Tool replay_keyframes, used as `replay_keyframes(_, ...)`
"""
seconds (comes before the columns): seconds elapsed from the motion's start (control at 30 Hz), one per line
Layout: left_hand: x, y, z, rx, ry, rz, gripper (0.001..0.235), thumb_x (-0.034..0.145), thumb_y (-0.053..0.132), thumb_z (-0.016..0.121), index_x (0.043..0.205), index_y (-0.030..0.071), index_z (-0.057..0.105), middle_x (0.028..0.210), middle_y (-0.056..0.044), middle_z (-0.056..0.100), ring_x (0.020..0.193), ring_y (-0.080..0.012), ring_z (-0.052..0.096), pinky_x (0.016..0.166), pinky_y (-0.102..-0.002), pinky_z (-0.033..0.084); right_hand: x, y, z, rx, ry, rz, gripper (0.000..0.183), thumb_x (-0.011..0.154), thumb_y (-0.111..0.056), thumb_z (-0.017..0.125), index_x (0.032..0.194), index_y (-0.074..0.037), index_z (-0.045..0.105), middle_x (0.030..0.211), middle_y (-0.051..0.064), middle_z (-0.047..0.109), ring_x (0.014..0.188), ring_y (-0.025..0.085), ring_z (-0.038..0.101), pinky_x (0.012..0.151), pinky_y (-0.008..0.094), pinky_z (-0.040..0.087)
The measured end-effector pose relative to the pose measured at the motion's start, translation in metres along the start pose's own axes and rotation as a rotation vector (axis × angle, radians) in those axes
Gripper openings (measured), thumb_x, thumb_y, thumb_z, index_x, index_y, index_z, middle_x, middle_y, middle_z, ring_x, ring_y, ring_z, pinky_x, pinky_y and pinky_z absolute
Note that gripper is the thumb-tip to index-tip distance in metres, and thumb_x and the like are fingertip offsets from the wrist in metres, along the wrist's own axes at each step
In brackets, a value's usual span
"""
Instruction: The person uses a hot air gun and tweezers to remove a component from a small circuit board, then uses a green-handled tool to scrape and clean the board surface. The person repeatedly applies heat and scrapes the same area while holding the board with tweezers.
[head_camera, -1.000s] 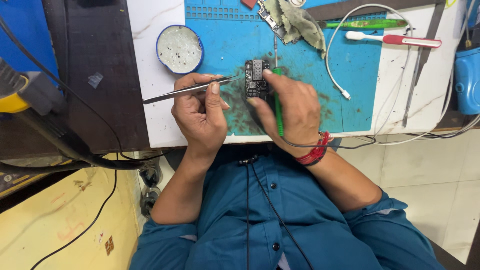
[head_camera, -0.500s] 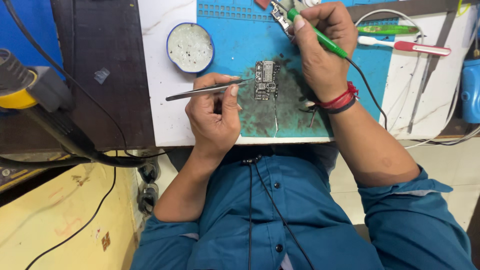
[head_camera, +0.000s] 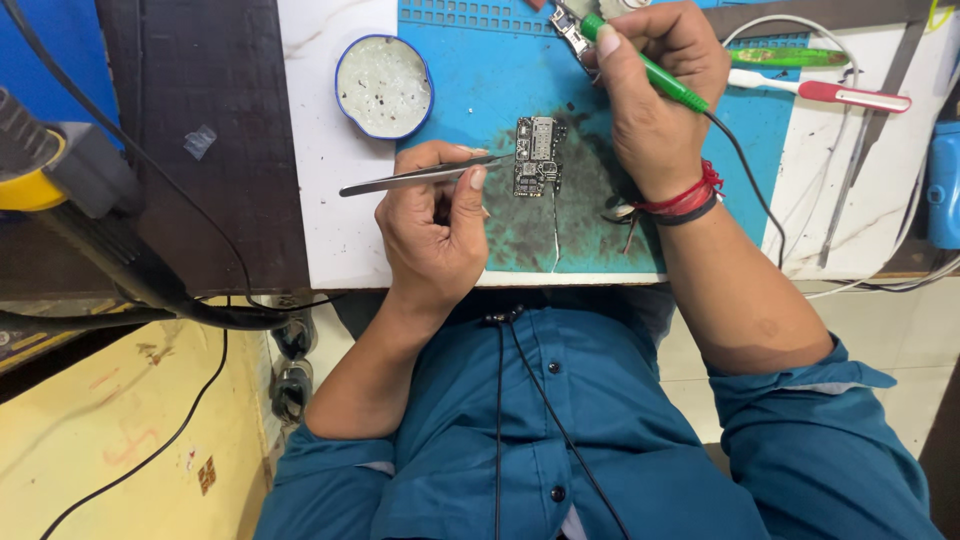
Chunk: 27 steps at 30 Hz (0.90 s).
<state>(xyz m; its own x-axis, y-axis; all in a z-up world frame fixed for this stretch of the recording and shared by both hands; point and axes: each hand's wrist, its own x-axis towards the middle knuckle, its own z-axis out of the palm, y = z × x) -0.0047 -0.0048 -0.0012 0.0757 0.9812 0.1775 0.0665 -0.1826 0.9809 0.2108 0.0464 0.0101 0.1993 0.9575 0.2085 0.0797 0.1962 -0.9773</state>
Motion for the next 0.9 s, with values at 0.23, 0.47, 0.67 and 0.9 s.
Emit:
replay_keyframes(0.23, 0.001, 0.001, 0.001, -0.006, 0.003, -0.003, 0.014, 0.109, 0.003, 0.062, 0.120, 0.000, 0.055, 0.100, -0.008, 0.071, 0.067, -0.0054, 0.064, 0.057, -0.021, 0.050, -0.002, -0.003, -0.008, 0.153, 0.095, 0.073, 0.007, 0.111, -0.007, 0.065, 0.112, 0.000, 0.062, 0.098, 0.009, 0.070, 0.081, 0.014, 0.071, 0.071, 0.026, 0.056)
replay_keyframes(0.47, 0.000, 0.002, 0.001, 0.010, -0.001, 0.002, 0.012, 0.108, 0.002, 0.063, 0.119, 0.000, 0.058, 0.099, -0.007, 0.069, 0.066, -0.0055, 0.063, 0.056, -0.021, 0.048, -0.044, -0.024, -0.034, 0.631, 0.177, 0.486, 0.017, 0.106, -0.025, 0.063, 0.112, -0.010, 0.066, 0.082, 0.004, 0.063, 0.072, 0.017, 0.057, 0.069, 0.033, 0.046)
replay_keyframes(0.67, 0.000, 0.000, 0.002, -0.002, -0.008, -0.018, 0.014, 0.108, 0.002, 0.063, 0.120, 0.000, 0.056, 0.100, -0.007, 0.071, 0.068, -0.0048, 0.063, 0.057, -0.020, 0.049, -0.069, -0.025, -0.049, 0.818, 0.189, 0.613, 0.019, 0.108, -0.027, 0.059, 0.106, -0.009, 0.066, 0.079, 0.002, 0.064, 0.070, 0.014, 0.053, 0.070, 0.030, 0.042)
replay_keyframes(0.9, -0.002, 0.000, 0.003, 0.011, -0.003, -0.038, 0.014, 0.109, 0.001, 0.064, 0.120, 0.001, 0.056, 0.099, -0.007, 0.072, 0.069, -0.0042, 0.064, 0.059, -0.020, 0.051, -0.077, -0.019, -0.057, 0.985, 0.154, 0.679, 0.021, 0.111, -0.026, 0.056, 0.107, -0.007, 0.066, 0.079, 0.002, 0.065, 0.068, 0.012, 0.053, 0.069, 0.027, 0.041)
